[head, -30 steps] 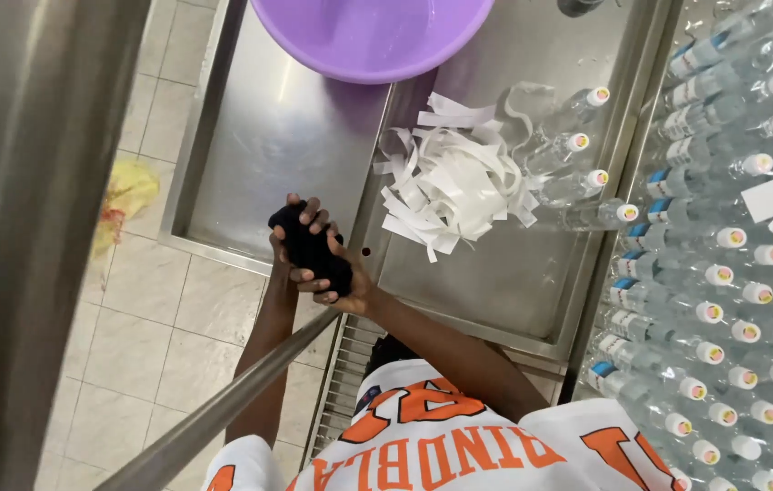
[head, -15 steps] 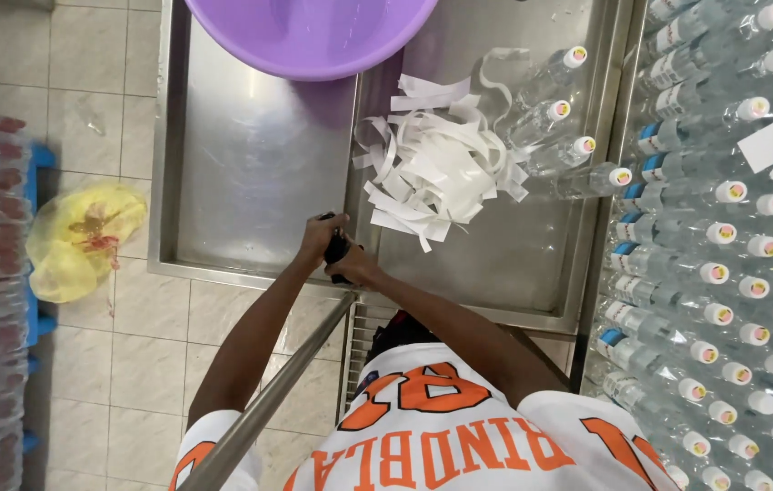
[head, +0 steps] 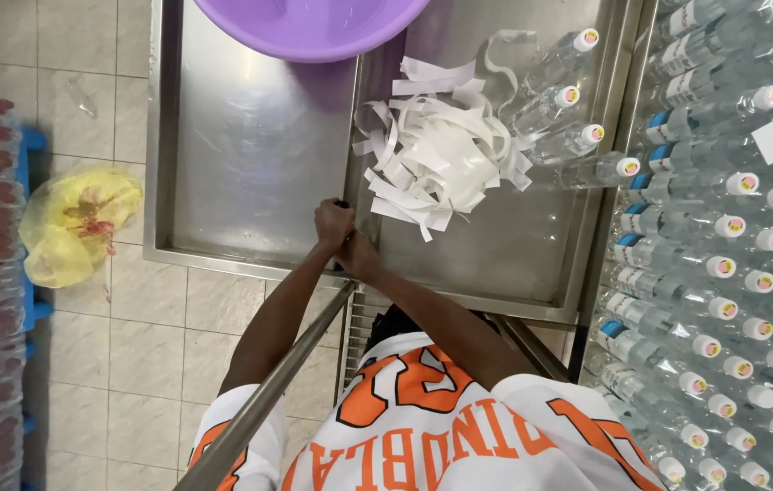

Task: Manually applying adhesive labels to plastic water bottles and organizing them in a large grid on a production table.

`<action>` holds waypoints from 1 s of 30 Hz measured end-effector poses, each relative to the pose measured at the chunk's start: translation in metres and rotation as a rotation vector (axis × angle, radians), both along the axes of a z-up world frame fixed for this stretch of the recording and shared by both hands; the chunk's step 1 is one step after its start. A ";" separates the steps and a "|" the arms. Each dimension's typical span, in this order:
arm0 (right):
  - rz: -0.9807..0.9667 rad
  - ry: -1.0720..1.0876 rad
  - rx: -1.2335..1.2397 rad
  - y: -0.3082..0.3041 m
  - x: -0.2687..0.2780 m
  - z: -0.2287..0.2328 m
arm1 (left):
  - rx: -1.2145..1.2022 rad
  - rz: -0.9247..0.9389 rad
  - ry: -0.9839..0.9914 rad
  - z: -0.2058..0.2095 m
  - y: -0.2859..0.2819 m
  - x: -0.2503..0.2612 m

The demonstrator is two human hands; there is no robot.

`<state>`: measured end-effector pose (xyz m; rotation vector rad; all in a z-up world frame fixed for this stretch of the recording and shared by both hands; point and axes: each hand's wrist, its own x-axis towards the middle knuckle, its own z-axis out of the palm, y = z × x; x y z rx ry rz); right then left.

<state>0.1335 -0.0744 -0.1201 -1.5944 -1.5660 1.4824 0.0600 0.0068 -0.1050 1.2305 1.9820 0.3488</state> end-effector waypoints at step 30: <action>0.156 1.425 -0.600 0.025 0.032 0.284 | 0.271 -0.049 -1.544 0.249 0.016 -0.061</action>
